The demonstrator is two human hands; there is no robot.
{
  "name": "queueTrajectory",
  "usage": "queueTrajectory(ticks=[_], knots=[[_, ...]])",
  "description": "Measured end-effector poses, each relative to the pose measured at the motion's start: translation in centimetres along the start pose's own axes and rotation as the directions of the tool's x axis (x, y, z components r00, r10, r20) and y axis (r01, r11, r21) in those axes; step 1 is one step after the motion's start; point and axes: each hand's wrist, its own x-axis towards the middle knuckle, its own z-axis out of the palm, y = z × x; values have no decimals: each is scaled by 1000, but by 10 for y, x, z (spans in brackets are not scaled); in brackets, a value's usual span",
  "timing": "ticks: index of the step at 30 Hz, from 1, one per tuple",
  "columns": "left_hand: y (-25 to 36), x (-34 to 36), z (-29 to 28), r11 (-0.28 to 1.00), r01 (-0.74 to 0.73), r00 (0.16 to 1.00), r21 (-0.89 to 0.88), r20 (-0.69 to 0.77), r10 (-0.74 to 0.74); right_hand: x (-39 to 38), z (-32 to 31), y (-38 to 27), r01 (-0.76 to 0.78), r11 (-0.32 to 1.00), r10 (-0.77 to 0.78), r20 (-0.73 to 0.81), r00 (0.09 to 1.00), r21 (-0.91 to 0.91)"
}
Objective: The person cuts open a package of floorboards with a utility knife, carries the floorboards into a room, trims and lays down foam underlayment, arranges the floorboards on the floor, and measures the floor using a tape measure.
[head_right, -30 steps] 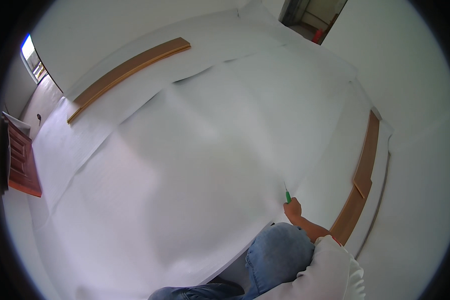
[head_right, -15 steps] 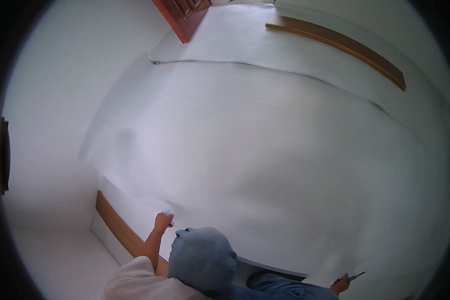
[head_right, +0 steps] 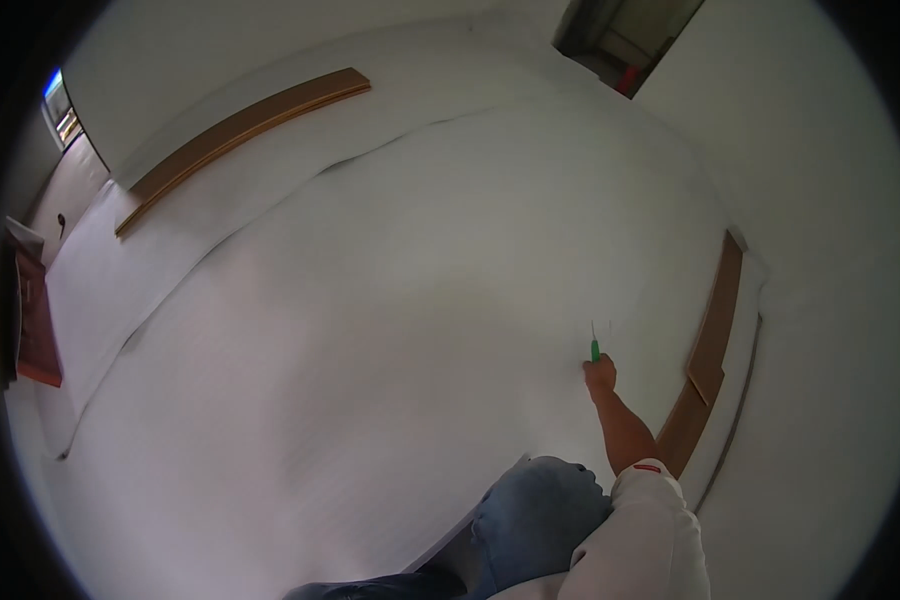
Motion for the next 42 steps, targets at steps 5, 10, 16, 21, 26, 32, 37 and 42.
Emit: queueTrajectory(ticks=[5,10,16,21,26,32,37,42], knots=[[106,39,62,992,-115,989,-44,83,118,-49,-38,82,-128,989,122,-83,989,-76],[148,48,64,991,-119,985,-54,117,125,-87,-18,145,-145,973,115,-169,979,-178],[173,45,55,995,-90,988,-44,119,94,-56,-6,112,-51,999,48,-263,964,-5],[182,35,57,998,-51,991,-40,118,56,-24,8,100,38,998,-23,-312,950,42],[175,19,54,1000,2,994,-31,113,1,-3,6,96,43,993,4,-400,917,109],[145,-18,50,995,101,990,-8,98,-100,8,-14,124,-67,994,95,-414,905,81],[58,-43,12,982,181,982,55,41,-184,13,14,135,-14,994,58,-410,910,111],[-2,-37,1,955,171,983,243,28,-183,74,-2,177,144,927,-21,-336,942,345]])
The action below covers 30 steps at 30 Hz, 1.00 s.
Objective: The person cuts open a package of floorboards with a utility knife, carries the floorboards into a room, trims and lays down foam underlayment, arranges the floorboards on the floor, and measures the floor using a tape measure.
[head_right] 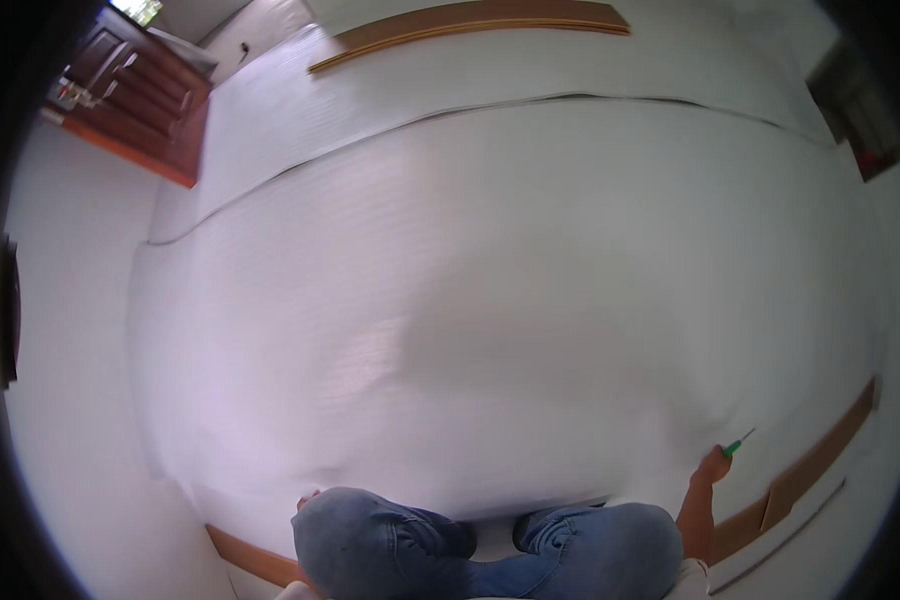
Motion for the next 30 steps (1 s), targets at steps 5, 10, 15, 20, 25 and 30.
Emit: queueTrajectory(ticks=[5,10,15,20,25,30], knots=[[115,-74,-75,918,124,992,-377,70,-105,-7,-9,-12,-73,978,78,17,997,-197],[58,-72,-55,883,162,985,-441,22,-170,-9,20,-19,12,880,55,128,990,-476],[68,-68,-33,791,211,976,-574,76,-205,2,35,-48,34,799,16,78,997,-600],[89,-82,-56,764,267,964,-588,149,-222,5,54,-89,68,763,-17,85,996,-642],[121,-85,-72,676,323,942,-662,156,-297,17,58,-113,85,743,-47,75,996,-663],[109,-88,-59,895,303,618,-328,-647,-447,28,80,-116,124,738,-80,97,992,-663]])
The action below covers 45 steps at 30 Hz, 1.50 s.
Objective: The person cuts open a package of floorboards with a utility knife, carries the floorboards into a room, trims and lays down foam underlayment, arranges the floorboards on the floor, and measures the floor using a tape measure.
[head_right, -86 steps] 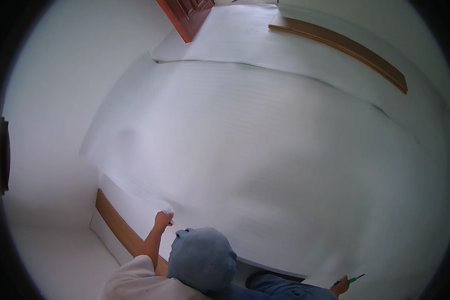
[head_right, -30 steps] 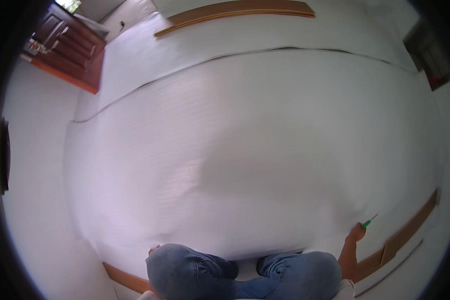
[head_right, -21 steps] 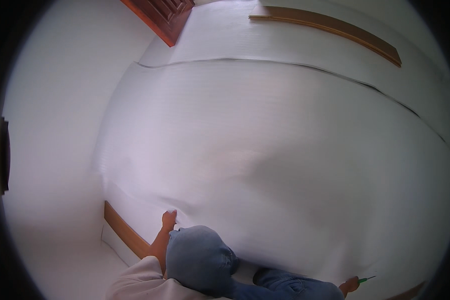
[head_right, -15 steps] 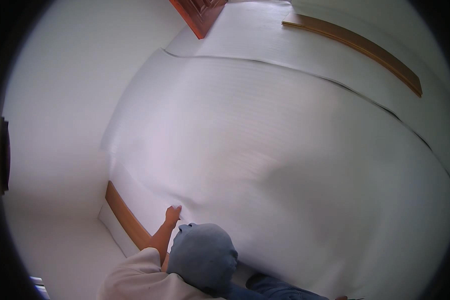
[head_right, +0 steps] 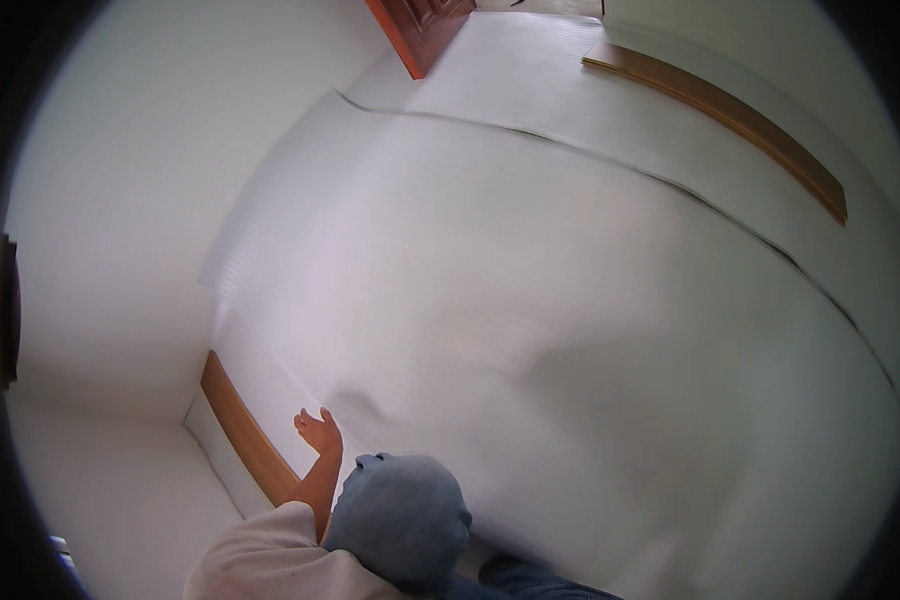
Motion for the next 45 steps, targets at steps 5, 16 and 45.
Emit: queueTrajectory(ticks=[5,16,45], knots=[[90,10,19,807,-542,800,-236,151,581,49,-5,-18,131,991,-128,-112,985,15],[322,-4,113,552,-698,458,-456,308,834,-112,-162,-325,781,500,-859,97,503,374],[300,-22,115,552,-753,418,-357,388,821,-446,12,-662,931,197,-923,-261,282,308]])
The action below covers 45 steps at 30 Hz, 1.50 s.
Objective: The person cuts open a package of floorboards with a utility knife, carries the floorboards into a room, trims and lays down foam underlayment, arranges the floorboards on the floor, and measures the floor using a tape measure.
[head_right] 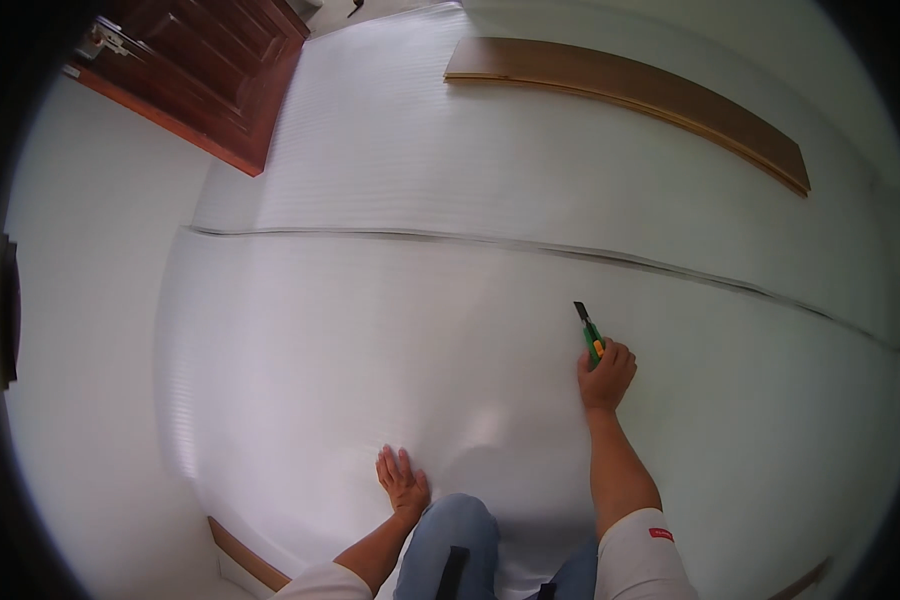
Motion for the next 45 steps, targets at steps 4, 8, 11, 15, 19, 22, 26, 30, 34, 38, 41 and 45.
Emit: queueTrajectory(ticks=[4,8,11,15,19,22,26,30,34,38,41,45], knots=[[27,4,-21,999,-17,994,-38,109,22,-8,-16,35,-31,999,31,16,999,7],[66,149,-53,988,-17,1000,-155,-9,16,-5,-36,46,-12,1000,13,69,998,-9],[107,355,-67,962,-224,967,-156,-160,199,-5,-36,43,-46,999,45,113,993,10],[126,531,-39,951,-307,927,-26,-233,293,-12,-32,52,-30,1000,30,150,988,2],[135,574,-21,969,-236,938,-76,-279,207,-1,-30,52,-4,1000,4,159,987,1],[153,589,-26,962,-250,940,-111,-268,213,1,-38,56,-18,1000,20,152,988,-18],[140,595,-29,966,-212,962,-146,-206,180,23,-60,31,-116,990,136,398,907,-74],[131,598,-36,965,-191,976,-178,-136,168,66,-88,-12,-275,959,271,509,817,-68],[119,610,-41,969,-201,977,-144,-108,186,209,-26,-56,-178,983,152,328,932,52],[123,614,-34,965,-211,975,-157,-97,197,394,77,-76,241,964,-265,296,918,115],[138,617,-31,956,-237,967,-171,-132,216,492,129,-80,472,878,-477,253,842,86],[128,611,-31,967,-221,972,-128,-113,207,524,169,-94,450,882,-471,240,849,138]])
